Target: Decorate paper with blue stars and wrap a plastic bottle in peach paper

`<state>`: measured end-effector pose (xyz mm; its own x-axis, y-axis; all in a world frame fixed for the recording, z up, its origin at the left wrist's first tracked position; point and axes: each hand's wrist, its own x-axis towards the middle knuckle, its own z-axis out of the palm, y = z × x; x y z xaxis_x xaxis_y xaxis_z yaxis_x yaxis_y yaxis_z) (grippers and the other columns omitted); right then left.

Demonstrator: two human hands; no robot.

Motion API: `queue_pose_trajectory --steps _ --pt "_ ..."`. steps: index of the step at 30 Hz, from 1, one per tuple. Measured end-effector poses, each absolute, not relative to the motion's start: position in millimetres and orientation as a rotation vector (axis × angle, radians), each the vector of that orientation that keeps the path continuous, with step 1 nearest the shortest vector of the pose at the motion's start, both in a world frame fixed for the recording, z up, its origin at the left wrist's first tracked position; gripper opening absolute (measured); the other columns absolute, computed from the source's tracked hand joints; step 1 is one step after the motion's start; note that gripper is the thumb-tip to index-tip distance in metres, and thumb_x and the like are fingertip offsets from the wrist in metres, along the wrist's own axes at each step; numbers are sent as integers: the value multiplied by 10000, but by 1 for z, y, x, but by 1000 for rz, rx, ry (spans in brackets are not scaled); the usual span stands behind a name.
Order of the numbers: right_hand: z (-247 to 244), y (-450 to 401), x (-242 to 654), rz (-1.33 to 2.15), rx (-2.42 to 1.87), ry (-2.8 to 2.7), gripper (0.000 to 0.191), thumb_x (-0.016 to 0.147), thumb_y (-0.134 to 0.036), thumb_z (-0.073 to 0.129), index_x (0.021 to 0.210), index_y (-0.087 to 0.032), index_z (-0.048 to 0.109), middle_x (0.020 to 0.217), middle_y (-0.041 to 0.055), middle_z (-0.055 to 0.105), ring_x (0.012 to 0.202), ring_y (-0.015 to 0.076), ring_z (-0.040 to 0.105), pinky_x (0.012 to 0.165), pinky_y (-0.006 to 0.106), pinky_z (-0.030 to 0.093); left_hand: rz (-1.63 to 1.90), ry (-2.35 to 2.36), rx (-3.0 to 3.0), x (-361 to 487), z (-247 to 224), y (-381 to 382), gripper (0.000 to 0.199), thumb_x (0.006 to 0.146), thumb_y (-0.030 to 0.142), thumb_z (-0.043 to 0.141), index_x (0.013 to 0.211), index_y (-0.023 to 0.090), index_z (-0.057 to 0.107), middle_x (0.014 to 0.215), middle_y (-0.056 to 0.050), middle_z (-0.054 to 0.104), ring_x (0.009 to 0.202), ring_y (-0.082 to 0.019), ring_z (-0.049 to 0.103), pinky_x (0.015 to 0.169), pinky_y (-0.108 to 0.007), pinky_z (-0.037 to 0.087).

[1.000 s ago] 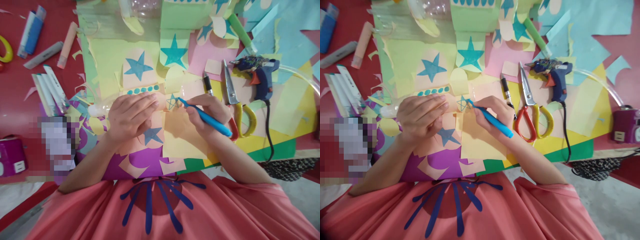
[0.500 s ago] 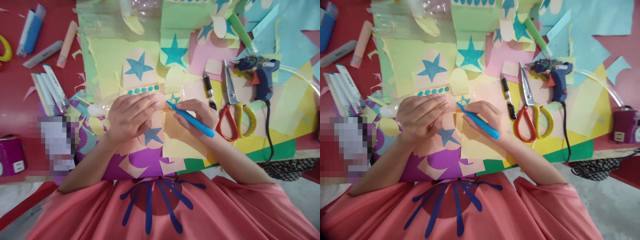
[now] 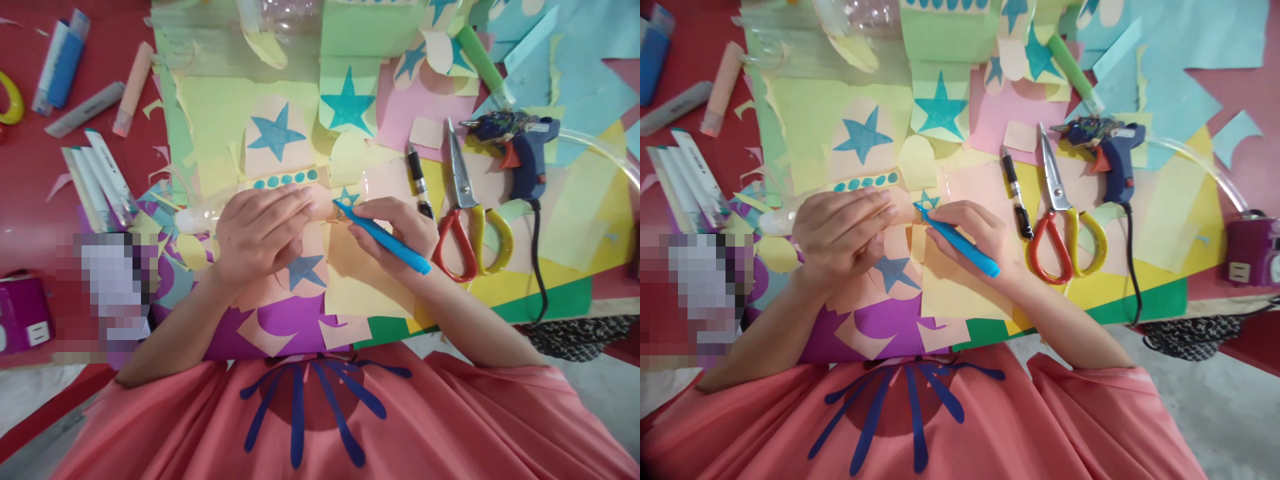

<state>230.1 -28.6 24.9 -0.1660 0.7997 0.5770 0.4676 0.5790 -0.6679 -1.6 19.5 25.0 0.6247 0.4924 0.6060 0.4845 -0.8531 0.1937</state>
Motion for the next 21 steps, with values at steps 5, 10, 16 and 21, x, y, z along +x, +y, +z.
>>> queue_pose_trajectory --steps 5,10,16,21 --pt "25 -29 230 403 -1045 -1800 163 866 -186 693 1019 -233 660 894 19 761 814 164 744 710 296 620 1079 824 2822 -2 25 20 385 954 218 465 1320 308 547 1194 -3 742 1137 -196 693 940 -339 527" --pt "26 -29 231 407 -1031 -1806 192 865 -172 686 1040 -245 655 882 15 754 802 162 740 694 301 618 1040 874 2872 -2 26 19 381 938 222 470 1293 325 564 1163 -1 753 1090 -206 718 895 -353 561" --pt "25 -28 231 390 -1032 -1801 204 867 -175 687 1054 -244 648 869 10 749 785 158 738 679 298 616 980 881 2854 -3 26 18 321 968 245 448 1251 289 592 1163 -15 751 1118 -199 700 922 -354 547" --pt "25 -28 231 393 -1029 -1786 224 852 -141 696 1050 -230 644 868 15 745 772 146 729 671 277 613 1051 872 2847 -2 25 18 323 967 236 456 1248 301 602 1183 2 744 1129 -191 693 914 -349 541"
